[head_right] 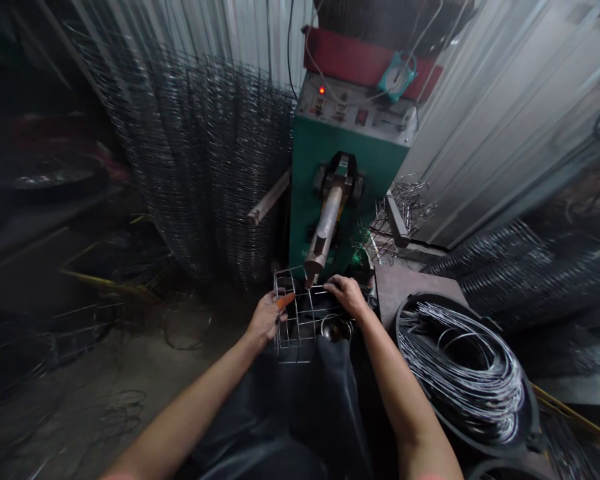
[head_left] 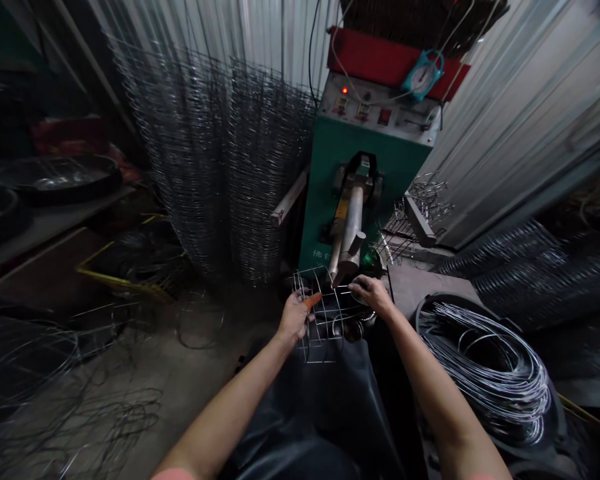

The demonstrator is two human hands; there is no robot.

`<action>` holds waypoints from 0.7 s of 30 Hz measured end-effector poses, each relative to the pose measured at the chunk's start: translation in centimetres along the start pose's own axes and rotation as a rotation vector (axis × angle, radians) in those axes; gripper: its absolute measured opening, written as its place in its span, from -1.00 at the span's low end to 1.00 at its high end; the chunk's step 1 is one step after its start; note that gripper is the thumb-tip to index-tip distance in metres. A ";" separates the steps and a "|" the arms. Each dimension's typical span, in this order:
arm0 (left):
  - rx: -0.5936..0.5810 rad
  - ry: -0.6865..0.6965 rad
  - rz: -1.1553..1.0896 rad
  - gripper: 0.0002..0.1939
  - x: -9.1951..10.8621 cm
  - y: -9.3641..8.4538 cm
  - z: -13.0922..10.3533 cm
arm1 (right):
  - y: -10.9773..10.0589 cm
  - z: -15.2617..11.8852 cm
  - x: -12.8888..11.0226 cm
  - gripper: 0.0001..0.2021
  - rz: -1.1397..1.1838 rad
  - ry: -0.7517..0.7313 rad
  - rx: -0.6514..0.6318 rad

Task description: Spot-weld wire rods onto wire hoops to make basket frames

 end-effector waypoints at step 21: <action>0.031 0.049 0.012 -0.42 0.0 0.1 -0.1 | -0.9 -3.2 3.6 -0.84 -0.370 -0.219 0.219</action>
Point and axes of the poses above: each hand's wrist, its own z-axis towards the middle knuckle, its own y-axis out of the palm, x = y × z, the point moved 4 cm from there along z, towards the middle knuckle, and after that the axes turned 6 degrees about -x, right-handed, at the moved point
